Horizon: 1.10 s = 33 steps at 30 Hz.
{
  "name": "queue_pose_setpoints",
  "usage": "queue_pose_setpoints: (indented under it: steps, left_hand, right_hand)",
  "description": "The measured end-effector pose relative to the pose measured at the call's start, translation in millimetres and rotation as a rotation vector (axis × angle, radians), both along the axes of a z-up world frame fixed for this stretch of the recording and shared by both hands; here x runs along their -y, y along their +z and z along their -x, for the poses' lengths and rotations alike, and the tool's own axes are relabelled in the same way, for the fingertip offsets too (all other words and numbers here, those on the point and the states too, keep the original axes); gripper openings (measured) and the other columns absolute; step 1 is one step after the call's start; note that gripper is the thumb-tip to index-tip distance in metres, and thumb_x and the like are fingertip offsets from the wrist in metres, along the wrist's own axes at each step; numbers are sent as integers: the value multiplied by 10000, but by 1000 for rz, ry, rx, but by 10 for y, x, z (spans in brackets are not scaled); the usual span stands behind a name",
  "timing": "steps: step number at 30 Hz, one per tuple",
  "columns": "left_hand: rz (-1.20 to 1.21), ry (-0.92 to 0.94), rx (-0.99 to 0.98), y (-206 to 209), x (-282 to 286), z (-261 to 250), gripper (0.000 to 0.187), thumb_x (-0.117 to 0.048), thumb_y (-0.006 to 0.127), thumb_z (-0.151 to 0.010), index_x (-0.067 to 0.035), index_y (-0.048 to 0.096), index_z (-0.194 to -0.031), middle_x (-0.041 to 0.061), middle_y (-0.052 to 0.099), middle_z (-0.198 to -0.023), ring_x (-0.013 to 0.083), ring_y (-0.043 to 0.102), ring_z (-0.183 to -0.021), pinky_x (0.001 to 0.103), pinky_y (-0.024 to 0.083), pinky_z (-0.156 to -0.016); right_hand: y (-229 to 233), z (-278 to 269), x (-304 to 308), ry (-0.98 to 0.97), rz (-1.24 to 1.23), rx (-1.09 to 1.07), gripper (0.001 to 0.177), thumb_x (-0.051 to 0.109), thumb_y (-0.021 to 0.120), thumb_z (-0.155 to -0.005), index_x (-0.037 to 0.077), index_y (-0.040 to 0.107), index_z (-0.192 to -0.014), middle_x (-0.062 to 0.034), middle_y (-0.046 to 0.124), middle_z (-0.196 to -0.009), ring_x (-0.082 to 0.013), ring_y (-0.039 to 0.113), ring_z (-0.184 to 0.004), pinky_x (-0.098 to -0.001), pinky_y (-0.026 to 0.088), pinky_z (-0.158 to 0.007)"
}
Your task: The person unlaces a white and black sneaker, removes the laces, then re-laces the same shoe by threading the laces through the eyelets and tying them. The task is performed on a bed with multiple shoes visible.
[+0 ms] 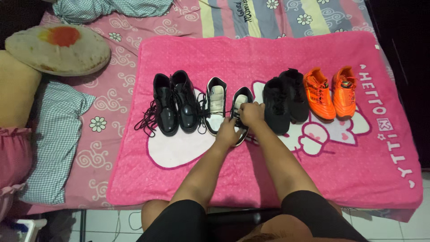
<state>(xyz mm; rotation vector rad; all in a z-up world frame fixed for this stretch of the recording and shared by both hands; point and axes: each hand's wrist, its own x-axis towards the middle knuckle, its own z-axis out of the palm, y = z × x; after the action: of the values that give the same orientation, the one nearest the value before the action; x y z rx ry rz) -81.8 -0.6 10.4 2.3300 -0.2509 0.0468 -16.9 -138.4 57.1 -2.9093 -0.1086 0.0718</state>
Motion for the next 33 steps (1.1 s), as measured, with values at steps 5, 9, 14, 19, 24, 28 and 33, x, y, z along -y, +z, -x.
queue_pose_setpoints:
  steps: [5, 9, 14, 19, 24, 28, 33]
  left_hand:
    - [-150, 41, -151, 61, 126, 125, 710, -206, 798, -797, -104, 502, -1435, 272, 541, -1286, 469, 601, -1127, 513, 506, -951]
    - [-188, 40, -240, 267, 185, 246, 665, -271, 813, -829, -154, 509, -1409, 268, 521, -1284, 462, 636, -1080, 515, 534, -914]
    - [-196, 94, -300, 347, 223, 185, 681, -274, 840, -790, -149, 503, -1369, 262, 508, -1294, 461, 633, -1092, 508, 540, -905]
    - [-158, 95, -311, 178, 141, 94, 674, -233, 835, -798, -107, 508, -1374, 275, 531, -1288, 459, 632, -1133, 493, 537, -951]
    - [-157, 53, -308, 9, 53, 19, 662, -244, 786, -837, -121, 487, -1415, 271, 507, -1359, 467, 606, -1165, 484, 516, -971]
    - [-115, 63, -256, -58, 2, 26, 506, -262, 699, -922, -147, 541, -1389, 240, 565, -1325, 447, 629, -1136, 490, 517, -964]
    - [-171, -33, -251, -26, -46, -51, 451, -200, 698, -889, -153, 577, -1321, 225, 603, -1244, 432, 640, -1097, 496, 526, -930]
  right_hand:
    - [-318, 56, 142, 16, -323, 290, 137, 197, 660, -903, 89, 736, -936, -135, 702, -988, -361, 650, -976, -490, 486, -826]
    - [-710, 41, 347, -62, -740, 359, 113, 154, 673, -943, 44, 698, -946, -119, 663, -922, -289, 641, -865, -419, 518, -774]
    - [-1081, -236, 761, -318, -1262, 103, 177, 190, 646, -1029, 35, 699, -962, -29, 606, -819, -149, 518, -772, -355, 444, -708]
    - [-1099, -165, 1072, -436, -1120, 203, 180, 213, 703, -994, 36, 712, -961, -61, 649, -787, -214, 604, -744, -386, 467, -708]
    - [-628, 194, 765, -324, -333, 594, 270, 174, 734, -734, 52, 745, -975, -170, 675, -924, -416, 658, -923, -518, 527, -796]
    - [-371, 175, 208, 66, -196, 353, 230, 223, 692, -824, 81, 739, -998, -119, 678, -1023, -344, 606, -1044, -503, 465, -890]
    - [-432, 9, -43, 228, 208, 418, 177, 207, 634, -845, 121, 738, -960, -63, 694, -968, -276, 594, -1039, -461, 413, -869]
